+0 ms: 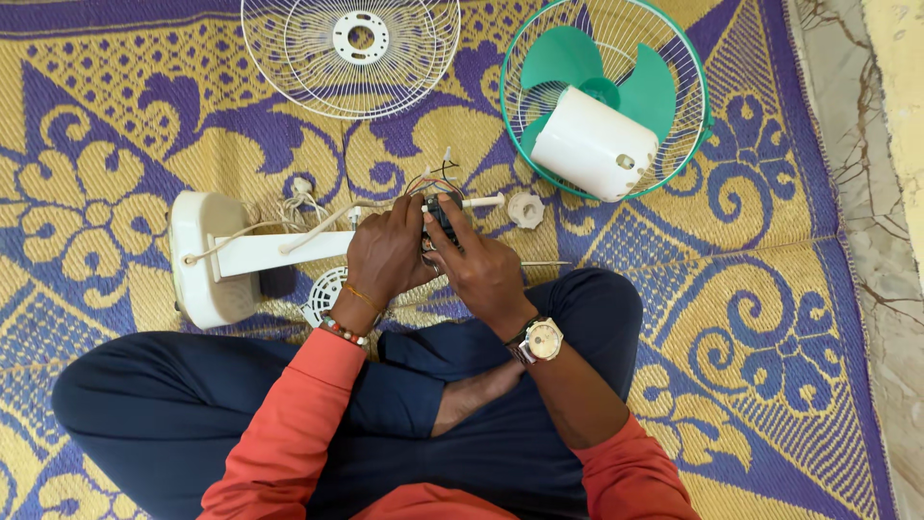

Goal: The person sits on a patterned mat and uses a green-handled screwdriver to adjust the internal components of a disassembled electric fan motor. The fan base, cage, and blades are visible nearby, but the person focuses on the motor assembly throughout the clip.

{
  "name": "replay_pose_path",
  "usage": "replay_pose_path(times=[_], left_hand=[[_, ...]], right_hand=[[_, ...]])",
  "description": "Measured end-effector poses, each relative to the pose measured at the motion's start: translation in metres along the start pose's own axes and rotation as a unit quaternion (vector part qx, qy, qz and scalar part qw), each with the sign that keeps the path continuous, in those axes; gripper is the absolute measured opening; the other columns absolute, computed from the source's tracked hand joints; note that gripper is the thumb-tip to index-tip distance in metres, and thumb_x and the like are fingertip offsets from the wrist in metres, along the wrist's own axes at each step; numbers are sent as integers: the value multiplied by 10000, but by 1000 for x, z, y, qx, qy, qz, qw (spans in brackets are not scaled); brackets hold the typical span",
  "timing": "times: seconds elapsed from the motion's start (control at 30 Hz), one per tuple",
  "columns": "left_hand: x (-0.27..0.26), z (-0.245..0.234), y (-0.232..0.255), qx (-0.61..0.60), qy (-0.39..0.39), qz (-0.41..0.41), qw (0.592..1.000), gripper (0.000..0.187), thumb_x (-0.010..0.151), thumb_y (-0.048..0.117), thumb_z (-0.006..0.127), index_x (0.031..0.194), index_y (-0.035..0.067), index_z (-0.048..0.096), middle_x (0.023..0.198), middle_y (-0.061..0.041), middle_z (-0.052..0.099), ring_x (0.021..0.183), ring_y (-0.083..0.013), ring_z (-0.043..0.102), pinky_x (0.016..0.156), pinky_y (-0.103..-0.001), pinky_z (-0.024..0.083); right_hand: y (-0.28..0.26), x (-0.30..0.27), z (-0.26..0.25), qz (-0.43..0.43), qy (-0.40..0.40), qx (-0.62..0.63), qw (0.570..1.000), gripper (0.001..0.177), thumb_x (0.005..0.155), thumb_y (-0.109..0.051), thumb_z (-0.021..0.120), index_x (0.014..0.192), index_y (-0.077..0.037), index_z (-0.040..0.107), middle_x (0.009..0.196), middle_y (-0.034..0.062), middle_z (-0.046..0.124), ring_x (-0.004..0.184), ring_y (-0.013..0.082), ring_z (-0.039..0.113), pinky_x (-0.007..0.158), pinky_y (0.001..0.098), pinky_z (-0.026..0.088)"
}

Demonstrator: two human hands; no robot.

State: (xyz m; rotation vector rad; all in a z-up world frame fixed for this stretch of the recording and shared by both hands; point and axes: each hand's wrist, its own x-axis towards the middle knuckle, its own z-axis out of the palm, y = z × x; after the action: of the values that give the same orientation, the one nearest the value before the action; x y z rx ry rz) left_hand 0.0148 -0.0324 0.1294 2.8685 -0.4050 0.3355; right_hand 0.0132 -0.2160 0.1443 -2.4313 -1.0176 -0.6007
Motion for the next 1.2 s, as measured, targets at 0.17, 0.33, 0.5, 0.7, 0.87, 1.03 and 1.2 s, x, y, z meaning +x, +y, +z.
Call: replay_pose_path(times=[0.17,0.33,0.5,0.7,0.87,1.03,1.2], left_hand=[[-6,11,-4,9,15,5,1000,846,633,394,843,1281,-67,553,1060,-162,655,724,-300,691,622,-387,558],[-9,27,-14,46,35,37,998,729,731,346,819,1286,-48,558,1058,-146,650,716,-262,700,637,-364,558],[-7,24,-15,2,-5,24,1000,847,653,598,844,1110,-53,551,958,-184,638,705,-325,701,604,-419,561],[-5,14,-11,-10,25,23,999,865,686,691,804,1092,-29,550,952,-177,650,669,-365,689,581,-463,568],[-4,22,-15,-9,14,19,1000,820,735,660,801,1116,-21,546,953,-186,650,724,-360,706,621,-466,575],[-4,22,-18,-6,9,19,1000,798,692,628,817,1084,-13,551,957,-182,653,709,-357,708,629,-458,585],[4,17,-17,0,-15,-1,1000,814,722,679,794,1072,-17,558,946,-177,655,726,-336,720,630,-436,600]], right_hand=[[-9,-2,0,-4,16,-27,999,519,858,-153,750,1363,-77,659,1461,131,573,755,181,678,615,321,540],[-37,3,-10,-71,29,-76,994,464,818,-35,665,1281,-2,670,1258,130,651,718,181,652,595,321,529],[-84,15,-38,-238,11,-80,968,316,886,-147,663,1162,2,692,891,52,594,656,153,597,520,304,476],[-149,27,-76,-411,49,45,909,455,888,-499,602,920,-45,623,828,56,591,634,156,594,493,288,463],[-178,38,-84,-497,4,45,867,192,906,-231,691,860,-81,580,739,19,528,643,150,599,523,299,483],[-191,34,-98,-471,-44,158,867,180,867,-234,665,857,-70,591,722,45,532,635,194,619,530,340,496],[-211,29,-107,-510,-61,156,844,183,876,-200,667,797,-69,566,696,36,518,623,193,618,534,348,491]])
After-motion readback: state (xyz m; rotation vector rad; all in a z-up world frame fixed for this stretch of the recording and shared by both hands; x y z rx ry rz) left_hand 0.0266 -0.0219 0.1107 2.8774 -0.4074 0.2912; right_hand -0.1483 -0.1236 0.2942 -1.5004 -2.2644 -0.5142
